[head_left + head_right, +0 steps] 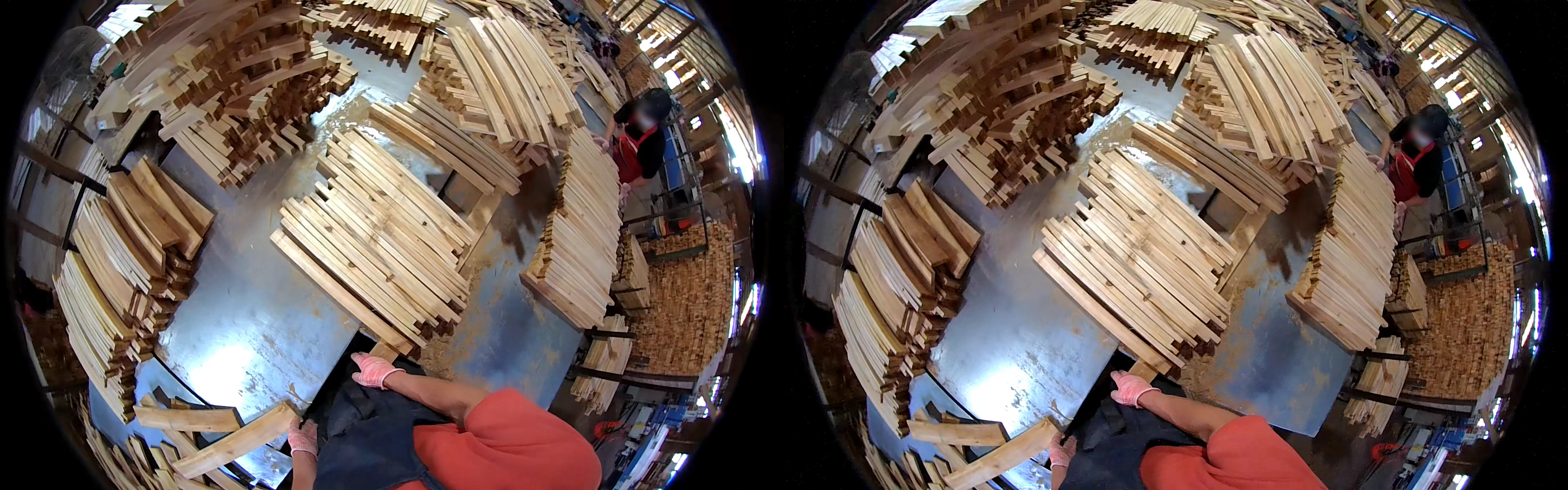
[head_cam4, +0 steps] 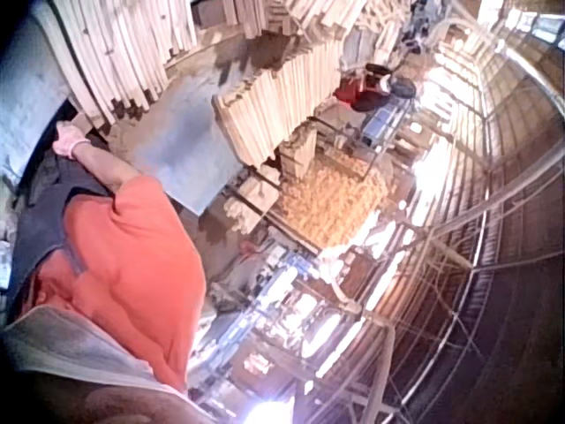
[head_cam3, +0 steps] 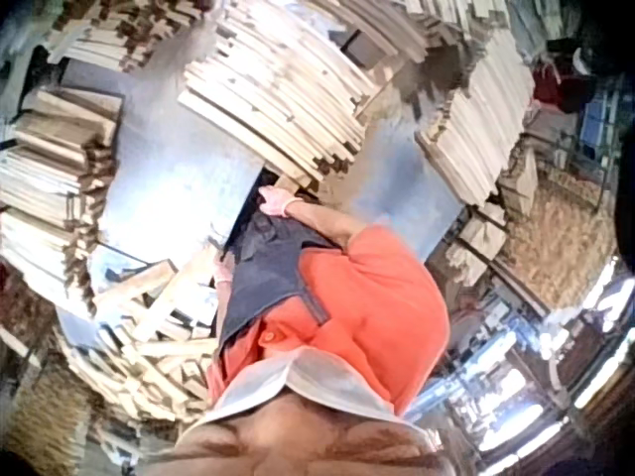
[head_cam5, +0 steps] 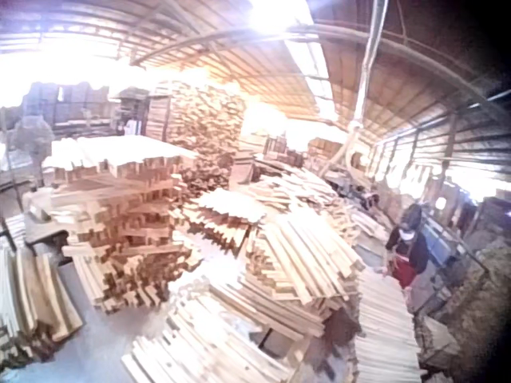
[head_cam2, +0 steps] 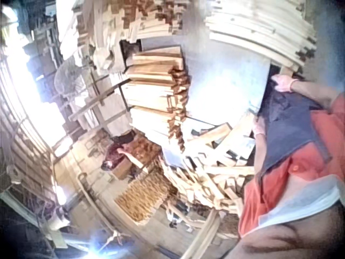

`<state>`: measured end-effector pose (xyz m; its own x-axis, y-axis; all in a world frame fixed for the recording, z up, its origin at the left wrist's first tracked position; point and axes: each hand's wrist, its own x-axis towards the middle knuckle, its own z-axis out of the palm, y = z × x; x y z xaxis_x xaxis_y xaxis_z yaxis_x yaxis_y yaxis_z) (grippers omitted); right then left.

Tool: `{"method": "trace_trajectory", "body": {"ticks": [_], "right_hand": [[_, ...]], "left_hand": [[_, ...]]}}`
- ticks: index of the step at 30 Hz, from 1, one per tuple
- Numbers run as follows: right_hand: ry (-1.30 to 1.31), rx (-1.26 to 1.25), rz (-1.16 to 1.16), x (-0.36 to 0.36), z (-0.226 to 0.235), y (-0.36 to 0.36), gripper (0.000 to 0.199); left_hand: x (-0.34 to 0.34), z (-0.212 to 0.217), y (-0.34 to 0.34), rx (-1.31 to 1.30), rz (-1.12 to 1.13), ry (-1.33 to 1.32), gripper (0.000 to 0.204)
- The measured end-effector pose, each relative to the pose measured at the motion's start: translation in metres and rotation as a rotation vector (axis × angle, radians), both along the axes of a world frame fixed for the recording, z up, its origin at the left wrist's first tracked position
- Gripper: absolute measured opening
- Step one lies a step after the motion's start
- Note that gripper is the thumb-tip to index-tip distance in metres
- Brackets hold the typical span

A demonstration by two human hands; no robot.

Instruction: The person sorts and stacks wooden planks on a metal table and a conveyor belt in a workshop. They pick up stacks of planks, arrange them, and feed individual pieces into a processing machine.

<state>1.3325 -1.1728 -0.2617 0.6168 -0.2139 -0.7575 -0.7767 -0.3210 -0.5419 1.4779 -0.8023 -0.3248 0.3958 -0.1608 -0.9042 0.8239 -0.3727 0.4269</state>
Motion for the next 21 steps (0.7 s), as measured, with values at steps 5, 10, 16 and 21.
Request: {"method": "trace_trajectory", "body": {"ticks": [5, 10, 16, 21], "right_hand": [[0.032, 0.001, -0.133, 0.006, 0.003, 0.005, 0.08], [0.109, -0.021, -0.276, 0.014, 0.013, 0.007, 0.081], [0.053, 0.16, -0.338, 0.012, 0.045, -0.014, 0.078], [-0.12, 0.223, -0.433, 0.028, 0.031, -0.032, 0.058]], "left_hand": [[0.008, -0.012, 0.016, -0.135, -0.12, -0.176, 0.03], [0.032, 0.054, 0.006, 0.031, -0.447, -0.139, 0.024], [0.071, 0.102, 0.015, -0.026, -0.244, 0.228, 0.037], [0.083, 0.082, 0.005, -0.14, -0.125, 0.154, 0.045]]}}
